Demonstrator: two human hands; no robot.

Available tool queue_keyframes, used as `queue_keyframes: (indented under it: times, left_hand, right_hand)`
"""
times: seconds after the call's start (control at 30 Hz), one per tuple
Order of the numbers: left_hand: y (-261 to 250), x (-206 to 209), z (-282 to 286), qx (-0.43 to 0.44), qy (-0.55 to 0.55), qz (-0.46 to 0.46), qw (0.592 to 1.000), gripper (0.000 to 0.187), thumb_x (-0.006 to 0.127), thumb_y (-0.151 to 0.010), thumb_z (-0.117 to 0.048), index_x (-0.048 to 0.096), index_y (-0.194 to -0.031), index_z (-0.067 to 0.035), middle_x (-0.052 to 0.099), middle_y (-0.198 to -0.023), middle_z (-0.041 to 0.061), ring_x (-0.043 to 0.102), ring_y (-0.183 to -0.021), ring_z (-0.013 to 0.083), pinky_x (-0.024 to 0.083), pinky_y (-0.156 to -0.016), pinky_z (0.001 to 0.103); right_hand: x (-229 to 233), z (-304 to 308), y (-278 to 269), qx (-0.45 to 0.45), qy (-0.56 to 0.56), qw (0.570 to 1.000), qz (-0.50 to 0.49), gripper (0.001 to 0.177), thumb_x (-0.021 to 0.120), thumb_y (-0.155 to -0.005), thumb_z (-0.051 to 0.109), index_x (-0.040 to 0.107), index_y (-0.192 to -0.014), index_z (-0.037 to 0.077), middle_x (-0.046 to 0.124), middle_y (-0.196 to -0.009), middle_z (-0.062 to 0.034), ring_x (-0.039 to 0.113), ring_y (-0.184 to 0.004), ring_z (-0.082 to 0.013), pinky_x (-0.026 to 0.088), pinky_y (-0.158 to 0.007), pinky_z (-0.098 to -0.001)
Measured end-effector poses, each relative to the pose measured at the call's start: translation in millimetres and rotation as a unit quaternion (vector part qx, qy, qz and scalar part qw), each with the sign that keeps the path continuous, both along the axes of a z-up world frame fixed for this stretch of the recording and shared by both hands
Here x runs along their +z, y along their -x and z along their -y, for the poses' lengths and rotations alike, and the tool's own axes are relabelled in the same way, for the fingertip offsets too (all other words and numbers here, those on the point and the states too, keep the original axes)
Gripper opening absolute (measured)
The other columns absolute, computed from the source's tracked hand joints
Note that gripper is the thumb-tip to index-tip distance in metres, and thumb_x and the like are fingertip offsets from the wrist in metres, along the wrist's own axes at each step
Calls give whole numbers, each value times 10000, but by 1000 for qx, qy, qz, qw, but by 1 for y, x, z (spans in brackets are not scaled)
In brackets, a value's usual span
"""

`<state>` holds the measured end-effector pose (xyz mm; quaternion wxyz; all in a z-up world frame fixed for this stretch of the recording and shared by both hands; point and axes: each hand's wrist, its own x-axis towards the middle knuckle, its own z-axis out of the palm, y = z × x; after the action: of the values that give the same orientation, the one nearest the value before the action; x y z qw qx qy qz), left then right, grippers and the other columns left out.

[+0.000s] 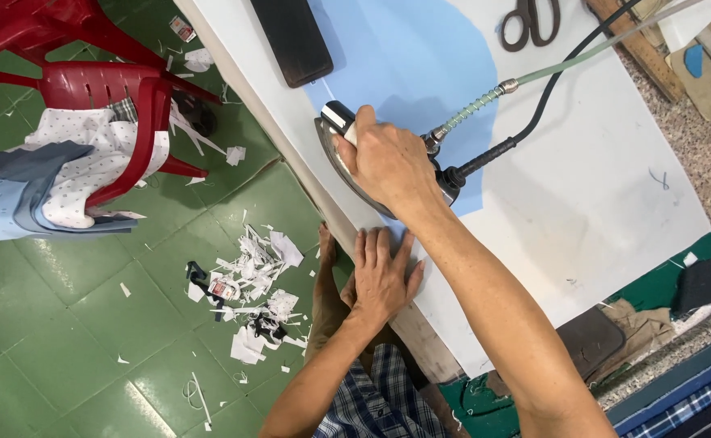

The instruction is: The person cuts a light blue patterned fabric piece with scissors, then irons it on a white table using a steam iron and a black pressing block. The person repeatedly folds and presses the fabric edges to create creases.

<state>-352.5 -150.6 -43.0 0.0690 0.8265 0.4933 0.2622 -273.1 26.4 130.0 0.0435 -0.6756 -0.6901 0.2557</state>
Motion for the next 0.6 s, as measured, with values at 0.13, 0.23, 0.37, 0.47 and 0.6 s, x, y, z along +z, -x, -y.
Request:
queue_keyframes:
  times: [0.13, 0.23, 0.37, 0.47, 0.6]
  left_hand:
    - [0, -3, 1, -2, 1, -10, 1000, 585, 467, -968, -515, 565, -1444, -190, 442, -1271, 195, 446, -1302, 433, 294, -1164, 633]
    - [-1, -5, 1, -1, 2, -5, 1000, 581, 464, -967, -517, 585, -1427, -184, 455, -1260, 201, 455, -1295, 438, 305, -1157, 639]
    - [-3, -2, 2, 6, 4, -13, 1000, 531, 499, -942, -506, 657, -1316, -164, 460, -1253, 207, 454, -1303, 439, 306, -1158, 648]
    - [-2, -1, 2, 4, -13, -12, 1000, 510, 489, -947, -494, 672, -1282, -156, 466, -1262, 216, 455, -1306, 452, 307, -1155, 652]
    - [0, -7, 8, -7, -18, -16, 1000, 515, 475, -957, -476, 623, -1363, -196, 461, -1276, 206, 456, -1304, 454, 310, -1154, 655]
  right_hand:
    - [6, 2, -3, -5, -18, 1000, -18, 365, 481, -1022, 377, 538, -1078, 21, 691, -866, -275, 726, -813, -509, 578, -697, -598]
    - [12, 4, -3, 10, 2, 1000, -27, 341, 474, -1032, 358, 537, -1062, 24, 697, -819, -255, 731, -805, -498, 576, -711, -575]
    - [8, 8, -4, 14, 14, 1000, -15, 359, 490, -1028, 381, 536, -1039, 25, 707, -829, -268, 736, -823, -480, 580, -732, -566]
    - [1, 12, -7, 11, 22, 1000, 7, 370, 473, -1022, 409, 515, -1036, 41, 705, -813, -254, 735, -806, -471, 584, -723, -571]
    - [4, 21, -9, 10, 28, 1000, 11, 368, 491, -1012, 383, 535, -1031, 18, 714, -852, -281, 731, -828, -489, 576, -739, -601]
